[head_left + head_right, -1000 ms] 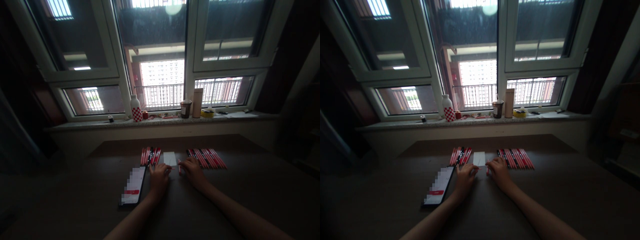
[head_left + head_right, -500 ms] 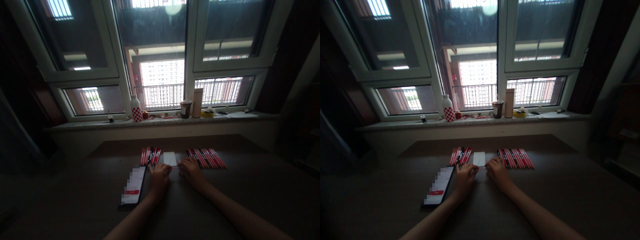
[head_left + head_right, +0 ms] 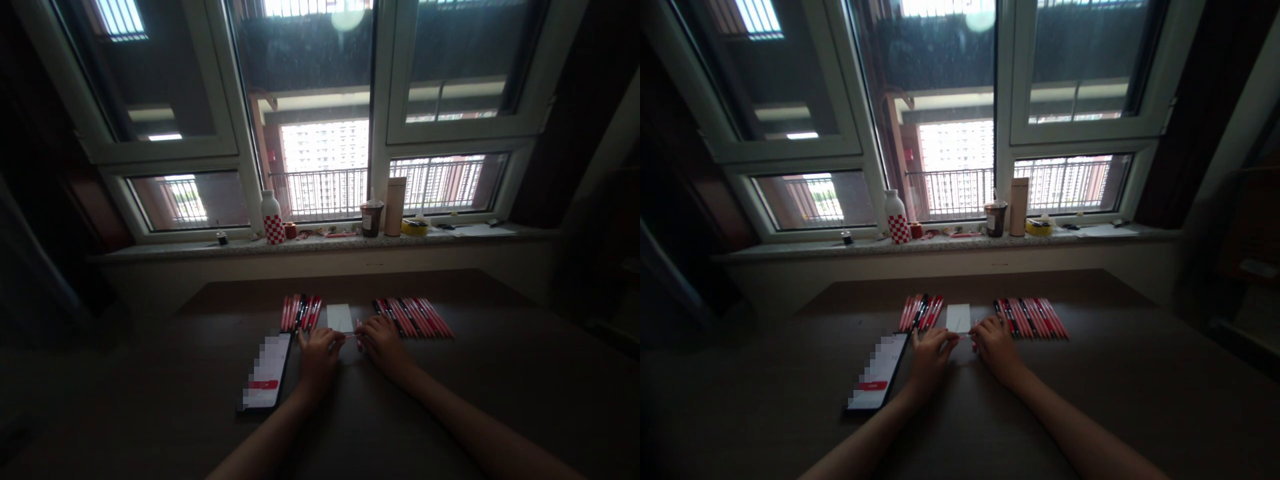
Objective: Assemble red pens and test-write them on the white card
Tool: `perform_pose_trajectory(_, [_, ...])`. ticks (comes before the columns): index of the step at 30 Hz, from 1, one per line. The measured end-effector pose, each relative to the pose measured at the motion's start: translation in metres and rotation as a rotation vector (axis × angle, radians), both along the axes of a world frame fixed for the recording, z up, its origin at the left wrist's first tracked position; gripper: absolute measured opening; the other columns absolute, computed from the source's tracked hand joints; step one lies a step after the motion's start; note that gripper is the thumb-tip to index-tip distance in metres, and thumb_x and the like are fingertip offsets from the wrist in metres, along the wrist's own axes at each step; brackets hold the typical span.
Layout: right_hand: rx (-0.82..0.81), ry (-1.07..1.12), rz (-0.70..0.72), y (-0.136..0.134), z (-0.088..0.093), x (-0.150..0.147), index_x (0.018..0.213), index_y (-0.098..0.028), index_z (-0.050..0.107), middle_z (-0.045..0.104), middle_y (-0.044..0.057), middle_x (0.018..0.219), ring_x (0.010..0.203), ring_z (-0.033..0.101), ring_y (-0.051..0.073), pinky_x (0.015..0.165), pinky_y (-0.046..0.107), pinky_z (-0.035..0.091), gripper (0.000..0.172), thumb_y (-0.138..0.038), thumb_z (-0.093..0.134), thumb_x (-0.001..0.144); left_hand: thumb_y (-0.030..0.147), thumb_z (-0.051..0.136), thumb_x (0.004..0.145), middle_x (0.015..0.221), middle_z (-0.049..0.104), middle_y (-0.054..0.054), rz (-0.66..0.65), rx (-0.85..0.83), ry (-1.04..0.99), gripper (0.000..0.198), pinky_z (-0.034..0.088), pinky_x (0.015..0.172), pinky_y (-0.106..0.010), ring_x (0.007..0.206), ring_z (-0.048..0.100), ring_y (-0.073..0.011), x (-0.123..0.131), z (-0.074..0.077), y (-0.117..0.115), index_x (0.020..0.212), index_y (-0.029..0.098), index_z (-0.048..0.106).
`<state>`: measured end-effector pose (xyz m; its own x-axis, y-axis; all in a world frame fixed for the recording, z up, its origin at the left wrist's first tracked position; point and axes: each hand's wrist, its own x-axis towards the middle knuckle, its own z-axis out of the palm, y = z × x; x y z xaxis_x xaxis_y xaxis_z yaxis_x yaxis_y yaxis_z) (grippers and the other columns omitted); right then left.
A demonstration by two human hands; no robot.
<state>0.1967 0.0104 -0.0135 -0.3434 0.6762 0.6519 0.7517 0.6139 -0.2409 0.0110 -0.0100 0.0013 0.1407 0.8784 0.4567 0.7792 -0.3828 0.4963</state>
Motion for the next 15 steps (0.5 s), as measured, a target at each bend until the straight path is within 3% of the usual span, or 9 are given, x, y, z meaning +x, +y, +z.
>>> perform_pose_trajectory(15, [-0.031, -0.009, 0.002, -0.0035, 0.0032, -0.0018, 0.093, -0.023, 0.064, 0.064, 0.003, 0.091, 0.097, 0.052, 0.022, 0.103, 0.048, 0.024, 0.013, -0.018, 0.053, 0.088, 0.033, 0.048, 0.088, 0.099, 0.068, 0.001, -0.006, 0.014, 0.012, 0.019, 0.003, 0.108, -0.060, 0.101, 0.058, -0.0195, 0.0010, -0.0007, -0.0001, 0.089, 0.030, 0.067])
